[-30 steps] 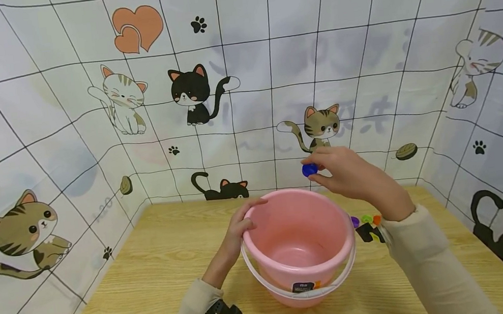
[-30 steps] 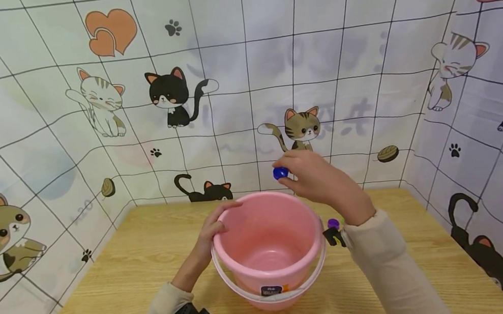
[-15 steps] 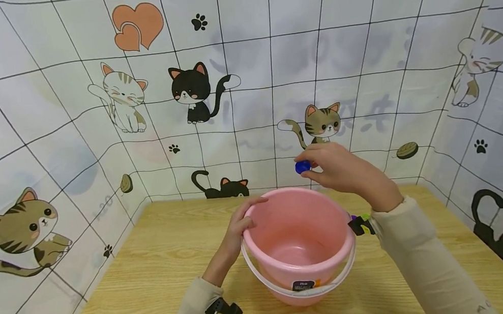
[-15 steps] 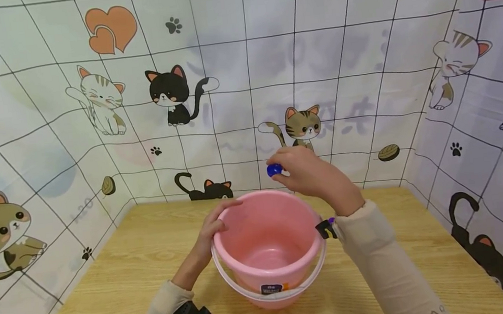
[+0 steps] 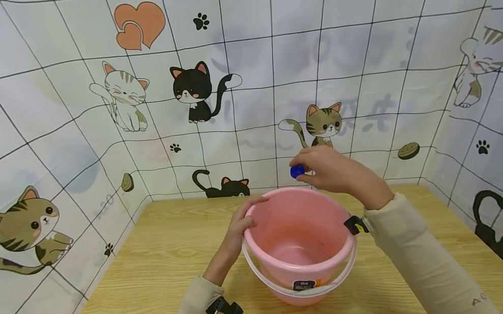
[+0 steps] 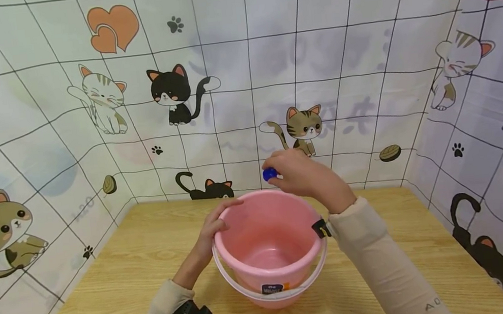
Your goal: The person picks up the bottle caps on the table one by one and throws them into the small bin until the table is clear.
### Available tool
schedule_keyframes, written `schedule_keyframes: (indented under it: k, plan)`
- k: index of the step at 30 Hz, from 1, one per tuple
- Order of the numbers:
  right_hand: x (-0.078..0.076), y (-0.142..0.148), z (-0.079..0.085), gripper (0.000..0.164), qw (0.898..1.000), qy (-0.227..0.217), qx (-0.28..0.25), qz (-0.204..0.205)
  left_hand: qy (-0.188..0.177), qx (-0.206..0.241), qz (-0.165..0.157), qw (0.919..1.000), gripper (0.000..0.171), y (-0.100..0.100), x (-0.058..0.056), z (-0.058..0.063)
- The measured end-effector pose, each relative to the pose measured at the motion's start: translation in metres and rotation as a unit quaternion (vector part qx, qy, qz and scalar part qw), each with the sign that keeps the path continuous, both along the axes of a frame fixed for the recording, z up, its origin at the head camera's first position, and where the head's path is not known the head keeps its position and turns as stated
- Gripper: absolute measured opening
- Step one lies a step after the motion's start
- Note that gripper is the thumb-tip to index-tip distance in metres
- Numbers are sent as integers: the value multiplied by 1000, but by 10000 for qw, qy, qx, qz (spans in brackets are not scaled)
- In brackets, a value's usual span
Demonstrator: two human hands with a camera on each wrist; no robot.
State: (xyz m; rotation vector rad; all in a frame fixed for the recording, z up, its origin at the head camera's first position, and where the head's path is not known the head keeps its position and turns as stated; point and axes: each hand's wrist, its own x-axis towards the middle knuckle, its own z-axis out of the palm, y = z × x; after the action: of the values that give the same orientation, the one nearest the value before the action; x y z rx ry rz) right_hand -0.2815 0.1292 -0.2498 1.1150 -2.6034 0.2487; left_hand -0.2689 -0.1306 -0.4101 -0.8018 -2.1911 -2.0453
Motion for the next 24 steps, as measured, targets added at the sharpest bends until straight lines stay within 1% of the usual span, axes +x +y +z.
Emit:
schedule_keyframes:
  k: [7,15,24]
  plan:
    - [-3,-2,-4,27,9998,-73,-45,159,-44,33,-26,10000,64,0,1,0]
    - [-5,-4,-5,25,9997,-76,-36,232,-37,58,-37,10000,63,0,0,-1]
    - [-5,-5,-5,26,9997,-180,-32,178,4,19,-24,10000,62,0,-1,-2]
